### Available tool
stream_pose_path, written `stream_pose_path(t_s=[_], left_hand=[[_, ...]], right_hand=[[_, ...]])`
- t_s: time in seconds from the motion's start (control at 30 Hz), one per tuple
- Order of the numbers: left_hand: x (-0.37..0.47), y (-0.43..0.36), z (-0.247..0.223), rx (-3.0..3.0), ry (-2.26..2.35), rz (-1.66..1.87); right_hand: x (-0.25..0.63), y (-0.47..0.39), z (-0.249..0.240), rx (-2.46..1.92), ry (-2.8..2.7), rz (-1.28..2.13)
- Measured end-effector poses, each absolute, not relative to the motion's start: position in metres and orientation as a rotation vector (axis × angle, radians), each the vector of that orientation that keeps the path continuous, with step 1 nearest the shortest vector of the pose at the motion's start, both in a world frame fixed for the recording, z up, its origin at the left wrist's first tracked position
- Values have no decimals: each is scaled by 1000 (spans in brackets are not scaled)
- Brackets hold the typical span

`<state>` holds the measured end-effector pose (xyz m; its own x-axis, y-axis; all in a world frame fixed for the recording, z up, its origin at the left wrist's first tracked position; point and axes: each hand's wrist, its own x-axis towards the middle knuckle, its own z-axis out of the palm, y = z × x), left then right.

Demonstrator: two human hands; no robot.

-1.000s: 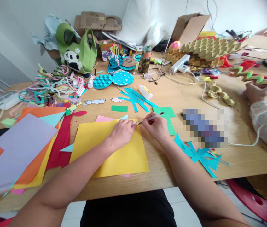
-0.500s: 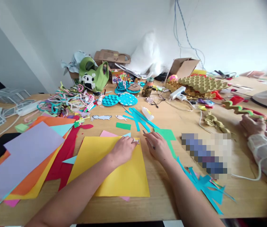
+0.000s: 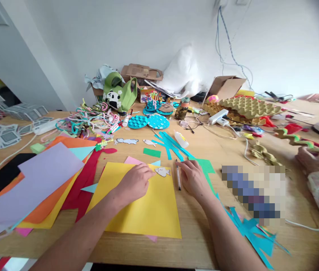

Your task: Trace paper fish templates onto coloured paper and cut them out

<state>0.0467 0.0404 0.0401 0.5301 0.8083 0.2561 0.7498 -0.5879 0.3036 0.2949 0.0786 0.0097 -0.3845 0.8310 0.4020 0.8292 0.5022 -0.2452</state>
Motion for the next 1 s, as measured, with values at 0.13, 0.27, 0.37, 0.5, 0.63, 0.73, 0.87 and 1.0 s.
stream_pose_path(t_s=[0.13, 0.27, 0.37, 0.5, 0.63, 0.73, 0.87, 1.0], left_hand=[[44, 27, 36, 2487, 1442, 537], [47, 24, 25, 2478, 1445, 435], [47, 25, 21, 2507, 1428, 366], [46, 25, 20, 2527, 1413, 342], [45, 25, 20, 2533, 1411, 313], [45, 26, 19, 2528, 1423, 294], [46, 26, 19, 2525, 1427, 305], [47, 26, 19, 2511, 1437, 337]], right_hand=[[279, 79, 10, -1219, -2308, 264], [265, 83, 12, -1232, -2468, 330], [263, 89, 14, -1287, -2503, 307], [263, 96, 13, -1325, -2550, 306], [260, 97, 12, -1360, -2589, 296], [258, 97, 11, -1371, -2598, 257], [258, 96, 10, -1362, -2589, 231], [258, 93, 10, -1316, -2561, 188]])
